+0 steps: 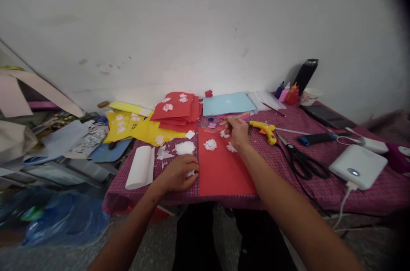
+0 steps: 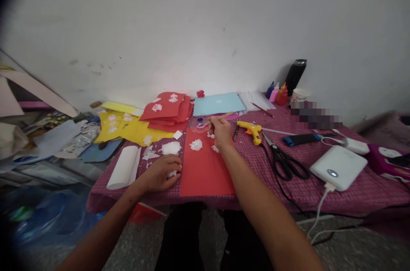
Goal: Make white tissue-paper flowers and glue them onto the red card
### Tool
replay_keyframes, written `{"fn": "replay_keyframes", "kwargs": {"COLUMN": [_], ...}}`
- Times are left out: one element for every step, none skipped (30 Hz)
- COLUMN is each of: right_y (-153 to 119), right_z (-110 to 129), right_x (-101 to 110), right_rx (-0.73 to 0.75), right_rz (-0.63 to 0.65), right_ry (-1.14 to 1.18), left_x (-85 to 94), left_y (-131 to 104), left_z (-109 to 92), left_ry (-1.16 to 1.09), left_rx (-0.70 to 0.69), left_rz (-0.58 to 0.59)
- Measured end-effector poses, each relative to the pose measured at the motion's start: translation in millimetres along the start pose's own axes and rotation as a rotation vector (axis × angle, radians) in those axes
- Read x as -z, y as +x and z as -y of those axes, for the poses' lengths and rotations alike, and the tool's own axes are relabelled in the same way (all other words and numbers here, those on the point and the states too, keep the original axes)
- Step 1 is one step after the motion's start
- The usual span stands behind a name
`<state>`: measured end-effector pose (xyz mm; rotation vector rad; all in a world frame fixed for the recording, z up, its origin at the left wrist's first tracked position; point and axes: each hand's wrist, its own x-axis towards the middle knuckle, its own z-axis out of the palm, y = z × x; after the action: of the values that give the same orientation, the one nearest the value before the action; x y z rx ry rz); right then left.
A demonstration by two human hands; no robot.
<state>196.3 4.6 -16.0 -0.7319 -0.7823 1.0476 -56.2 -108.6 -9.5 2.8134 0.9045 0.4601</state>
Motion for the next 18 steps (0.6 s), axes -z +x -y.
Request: {"fn": "replay_keyframes", "kwargs": {"right_y": [0, 0, 0, 0, 0, 0, 0, 0, -1, -1, -1, -1, -1, -2, -2, -2, -2, -2], "right_z": [0, 1, 1, 1, 2, 2, 2, 2, 2, 2, 2, 2, 2, 2, 2, 2, 2, 2], "right_x": [0, 0, 1, 1, 1, 1, 1, 1, 0, 0, 0, 0, 0, 0, 0, 0, 0, 0], "right_rx": [0.0, -0.001, -0.003, -0.008, -0.012, -0.016, -0.019, -0.02, -0.02, -0.019, -0.019, -0.019, -0.02, -0.021, -0.021, -0.022, -0.022, -0.023], "right_rz": [-0.001, -0.002, -0.002, -0.004, -0.008, -0.012, -0.016, -0.018, -0.019, -0.018, -0.016, -0.013, -0.01, -0.008, -0.007, -0.004, -0.004, -0.004], "right_ry": [0.0, -0.002, -0.005, -0.009, -0.014, -0.02, -0.027, -0.035, -0.041, -0.046, -0.051, -0.053, -0.054, -0.054, -0.053, -0.051, -0.047, -0.042], "left_x": [0.3, 0.2, -0.1, -0.5, -0.8, -0.9, -0.8, -0.3, 0.4, 1.4, 2.6, 3.9, 5.3, 6.8, 8.2, 9.5, 10.6, 11.1], "left_y": [-4, -7, -10, -13, -15, -17, -18, -20, -21, -22, -24, -25, -27, -29, -32, -35, -38, -42], "left_z": [2, 5, 6, 8, 9, 10, 10, 10, 9, 9, 8, 8, 8, 8, 8, 9, 9, 9], "left_ry": [-0.003, -0.006, -0.008, -0.009, -0.01, -0.011, -0.012, -0.014, -0.016, -0.017, -0.018, -0.017, -0.014, -0.008, -0.002, 0.003, 0.007, 0.008], "left_rx": [0.007, 0.012, 0.016, 0.021, 0.025, 0.031, 0.035, 0.039, 0.043, 0.045, 0.044, 0.04, 0.035, 0.031, 0.029, 0.033, 0.044, 0.06], "left_rz": [-0.017, -0.034, -0.05, -0.064, -0.077, -0.086, -0.088, -0.084, -0.077, -0.073, -0.069, -0.071, -0.081, -0.099, -0.122, -0.149, -0.178, -0.211]}}
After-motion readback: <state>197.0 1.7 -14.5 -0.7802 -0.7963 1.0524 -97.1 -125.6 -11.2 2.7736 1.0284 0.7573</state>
